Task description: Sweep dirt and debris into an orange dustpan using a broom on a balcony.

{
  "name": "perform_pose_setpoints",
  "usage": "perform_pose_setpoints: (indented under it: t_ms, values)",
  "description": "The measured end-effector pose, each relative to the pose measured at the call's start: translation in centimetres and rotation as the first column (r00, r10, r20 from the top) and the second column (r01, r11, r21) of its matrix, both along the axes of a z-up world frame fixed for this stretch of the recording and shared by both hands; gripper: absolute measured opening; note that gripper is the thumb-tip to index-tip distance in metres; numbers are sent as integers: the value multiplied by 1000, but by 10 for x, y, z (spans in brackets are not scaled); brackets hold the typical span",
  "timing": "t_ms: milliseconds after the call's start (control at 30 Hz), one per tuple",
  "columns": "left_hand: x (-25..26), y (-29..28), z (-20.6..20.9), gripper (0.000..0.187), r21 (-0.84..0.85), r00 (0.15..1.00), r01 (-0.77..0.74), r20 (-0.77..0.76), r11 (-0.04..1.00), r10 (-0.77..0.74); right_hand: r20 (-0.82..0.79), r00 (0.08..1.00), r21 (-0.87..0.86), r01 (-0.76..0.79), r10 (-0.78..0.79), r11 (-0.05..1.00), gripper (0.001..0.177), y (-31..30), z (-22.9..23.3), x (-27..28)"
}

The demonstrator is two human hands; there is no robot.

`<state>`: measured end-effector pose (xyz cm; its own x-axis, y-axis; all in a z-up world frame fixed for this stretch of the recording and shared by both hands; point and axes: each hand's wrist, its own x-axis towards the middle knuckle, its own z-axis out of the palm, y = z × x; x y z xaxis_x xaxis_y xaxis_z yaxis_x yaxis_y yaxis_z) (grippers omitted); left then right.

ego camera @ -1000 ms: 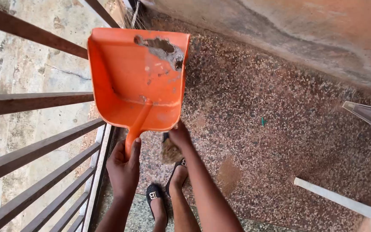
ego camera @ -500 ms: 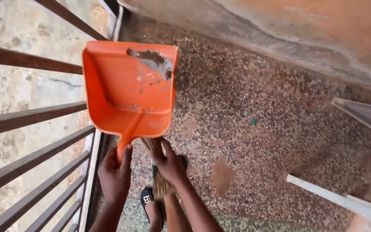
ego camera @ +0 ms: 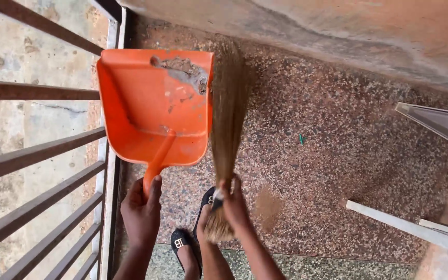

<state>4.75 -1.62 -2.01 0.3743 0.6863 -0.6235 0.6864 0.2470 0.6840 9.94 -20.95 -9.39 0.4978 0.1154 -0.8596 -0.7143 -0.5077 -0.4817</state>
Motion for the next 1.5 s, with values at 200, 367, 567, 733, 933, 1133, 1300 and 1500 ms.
perform_pose_setpoints:
  t_ms: [200, 367, 567, 733, 933, 1133, 1300, 1500]
  values:
    - [3, 6, -9, 26, 16, 1000, -7, 29, 1000, 7, -22, 833, 62, -550, 552, 833, 72, 50, -16, 19]
    - [17, 17, -7, 26, 10, 999, 3, 41, 1000, -3, 153, 897, -90, -404, 414, 910, 71, 27, -133, 56]
    - [20, 16, -6, 26, 33, 997, 23, 75, 999, -25, -67, 997, -78, 26, -31, 997, 68, -19, -75, -5]
    - [20, 9, -5, 27, 10, 995, 14, 102, 1000, -15, -37, 970, -24, 241, -242, 970, 64, 32, 30, -66]
    - [28, 3, 12, 25, -38, 993, -88, 79, 995, 90, -25, 977, -58, -211, 210, 976, 69, 51, -33, 29]
    - [20, -1, -11, 33, -25, 990, -53, 130, 998, 55, -188, 854, 153, 513, -485, 845, 63, 19, -28, 29]
    - [20, -11, 4, 28, -38, 998, -35, 53, 999, 37, -536, 462, 409, 874, -707, 261, 59, 8, 53, -71]
    - [24, -9, 0, 28, -89, 994, -67, 79, 994, 74, -421, 516, 507, 816, -746, 278, 44, 33, 67, 9]
